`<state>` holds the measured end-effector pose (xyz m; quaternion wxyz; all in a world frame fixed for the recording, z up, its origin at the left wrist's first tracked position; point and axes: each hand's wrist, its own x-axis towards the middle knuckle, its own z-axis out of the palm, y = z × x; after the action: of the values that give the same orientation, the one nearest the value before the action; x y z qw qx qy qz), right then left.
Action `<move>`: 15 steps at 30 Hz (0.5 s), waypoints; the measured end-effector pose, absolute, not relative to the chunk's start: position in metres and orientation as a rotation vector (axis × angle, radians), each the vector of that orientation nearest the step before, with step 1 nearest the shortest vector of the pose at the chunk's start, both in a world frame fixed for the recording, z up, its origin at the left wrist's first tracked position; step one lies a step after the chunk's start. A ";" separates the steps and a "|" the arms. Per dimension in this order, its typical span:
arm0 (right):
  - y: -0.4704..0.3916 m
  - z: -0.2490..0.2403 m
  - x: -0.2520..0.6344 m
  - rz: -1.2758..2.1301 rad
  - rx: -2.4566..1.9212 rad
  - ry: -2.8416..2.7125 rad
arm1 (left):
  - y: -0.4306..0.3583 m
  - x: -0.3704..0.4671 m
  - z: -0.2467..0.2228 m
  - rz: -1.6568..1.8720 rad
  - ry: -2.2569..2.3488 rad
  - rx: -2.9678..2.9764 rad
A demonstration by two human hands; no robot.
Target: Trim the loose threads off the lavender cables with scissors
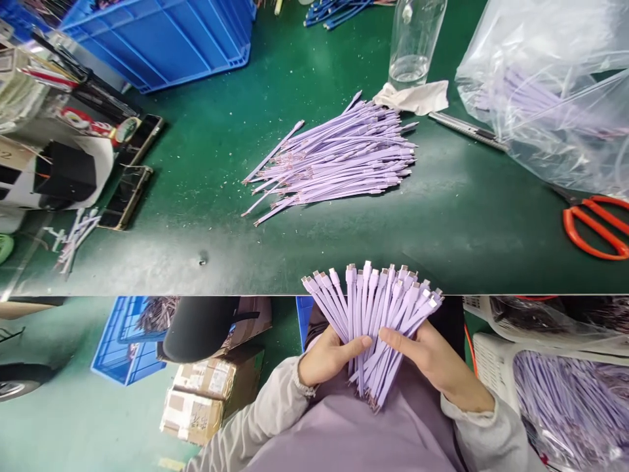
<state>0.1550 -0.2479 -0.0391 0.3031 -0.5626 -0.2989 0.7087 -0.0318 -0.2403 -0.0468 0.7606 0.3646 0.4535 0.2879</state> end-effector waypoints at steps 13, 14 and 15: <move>-0.255 -0.051 0.159 1.918 -1.429 -0.762 | -0.255 -0.036 -0.059 0.667 1.022 0.659; -0.255 -0.051 0.159 1.928 -1.412 -0.758 | -0.256 -0.036 -0.061 0.668 1.019 0.654; -0.256 -0.050 0.159 1.940 -1.389 -0.753 | -0.257 -0.037 -0.063 0.668 1.018 0.651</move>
<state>0.1589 -0.2556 -0.0505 0.3145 -0.5269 -0.2858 0.7360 -0.0372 -0.2571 -0.0625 0.7711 0.3002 0.4694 0.3081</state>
